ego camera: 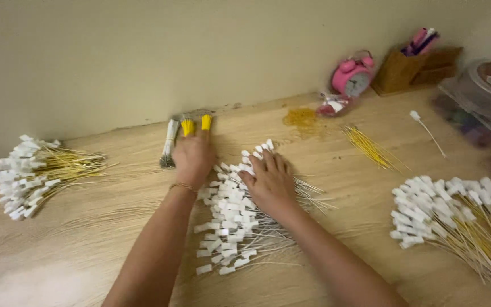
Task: Inserting small metal pins into white plastic connectors at a workbench.
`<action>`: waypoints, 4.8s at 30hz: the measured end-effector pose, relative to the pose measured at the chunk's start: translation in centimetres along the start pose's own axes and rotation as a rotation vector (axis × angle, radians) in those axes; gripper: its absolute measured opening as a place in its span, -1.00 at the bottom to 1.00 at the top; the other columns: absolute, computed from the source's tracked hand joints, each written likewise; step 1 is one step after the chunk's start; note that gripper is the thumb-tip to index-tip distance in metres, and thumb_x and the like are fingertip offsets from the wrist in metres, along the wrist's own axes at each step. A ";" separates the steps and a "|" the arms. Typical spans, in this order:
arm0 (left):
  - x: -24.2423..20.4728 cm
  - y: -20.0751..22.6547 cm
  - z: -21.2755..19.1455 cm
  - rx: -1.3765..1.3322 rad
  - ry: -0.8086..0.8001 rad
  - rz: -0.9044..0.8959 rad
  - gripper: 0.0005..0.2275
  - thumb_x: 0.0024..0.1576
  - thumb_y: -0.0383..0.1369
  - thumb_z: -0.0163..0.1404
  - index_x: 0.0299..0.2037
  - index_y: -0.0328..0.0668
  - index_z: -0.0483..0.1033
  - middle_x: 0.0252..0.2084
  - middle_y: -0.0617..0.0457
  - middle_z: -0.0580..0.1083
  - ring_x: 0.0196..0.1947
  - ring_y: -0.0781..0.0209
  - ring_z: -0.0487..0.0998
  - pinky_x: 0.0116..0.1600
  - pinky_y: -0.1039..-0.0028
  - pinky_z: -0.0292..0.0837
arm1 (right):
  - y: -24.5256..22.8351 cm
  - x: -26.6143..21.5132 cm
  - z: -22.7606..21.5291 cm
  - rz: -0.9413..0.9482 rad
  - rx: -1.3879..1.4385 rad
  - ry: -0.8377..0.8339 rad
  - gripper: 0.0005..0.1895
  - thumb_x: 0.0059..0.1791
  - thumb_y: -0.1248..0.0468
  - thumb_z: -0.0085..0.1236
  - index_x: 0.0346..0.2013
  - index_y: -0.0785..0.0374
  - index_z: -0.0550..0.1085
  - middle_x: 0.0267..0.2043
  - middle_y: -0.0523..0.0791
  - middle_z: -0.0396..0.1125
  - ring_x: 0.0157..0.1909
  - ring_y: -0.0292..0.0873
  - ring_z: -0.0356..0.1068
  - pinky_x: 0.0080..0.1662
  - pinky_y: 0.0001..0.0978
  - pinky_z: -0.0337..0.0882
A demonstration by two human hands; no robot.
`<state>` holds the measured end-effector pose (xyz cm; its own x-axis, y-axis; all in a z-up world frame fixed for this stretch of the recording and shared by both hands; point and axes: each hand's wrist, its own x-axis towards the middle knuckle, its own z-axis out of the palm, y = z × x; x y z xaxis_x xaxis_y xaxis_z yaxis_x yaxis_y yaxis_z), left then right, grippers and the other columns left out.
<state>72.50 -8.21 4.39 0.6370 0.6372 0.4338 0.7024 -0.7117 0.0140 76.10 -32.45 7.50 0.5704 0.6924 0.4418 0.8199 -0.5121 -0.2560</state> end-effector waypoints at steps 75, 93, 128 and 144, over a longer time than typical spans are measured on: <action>-16.2 -6.7 -23.8 -1.641 -0.333 -0.127 -0.59 0.23 -0.45 0.00 0.30 -0.40 0.37 -0.36 -0.02 0.52 -0.39 0.31 0.49 -0.28 0.54 0.45 | -14.4 0.1 -10.2 -0.256 0.617 0.232 -0.95 0.01 0.33 0.30 -0.31 0.25 0.62 -0.50 -0.05 0.43 -0.43 -0.10 0.52 -0.37 -0.38 0.50; -16.2 -5.9 -27.1 -1.250 -0.325 -0.148 -0.60 0.21 -0.33 -0.05 0.25 -0.32 0.46 -0.33 -0.17 0.57 -0.35 0.02 0.58 -0.29 0.28 0.48 | -11.8 0.8 -7.7 -0.456 0.682 0.142 -0.88 -0.02 0.33 0.13 -0.42 0.17 0.37 -0.39 -0.07 0.37 -0.42 -0.01 0.42 -0.34 -0.22 0.42; -14.8 -8.3 -24.1 -1.878 -0.400 0.021 -0.69 0.31 -0.34 -0.14 0.21 -0.31 0.39 -0.50 0.09 0.42 -0.50 0.33 0.46 -0.35 0.51 0.46 | -9.8 3.1 -9.6 0.449 1.754 -0.338 -0.77 0.04 0.21 0.17 -0.26 0.38 0.54 -0.67 -0.26 0.05 -0.63 -0.31 0.08 -0.40 -0.38 0.38; -15.0 -6.7 -22.8 -1.798 -0.188 -0.197 -0.59 0.32 -0.44 -0.21 0.36 -0.48 0.19 -0.54 0.09 0.33 -0.65 0.37 0.40 -0.56 0.61 0.33 | -13.9 0.3 -8.4 -0.464 0.733 0.294 -0.97 -0.05 0.30 0.27 -0.36 0.10 0.56 -0.02 -0.08 0.27 0.18 -0.02 0.24 0.27 -0.13 0.18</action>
<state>50.96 -19.78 18.35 0.7090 0.6727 0.2119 -0.3151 0.0334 0.9485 64.44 -29.39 18.45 0.2234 0.5395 0.8118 0.8465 0.3055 -0.4359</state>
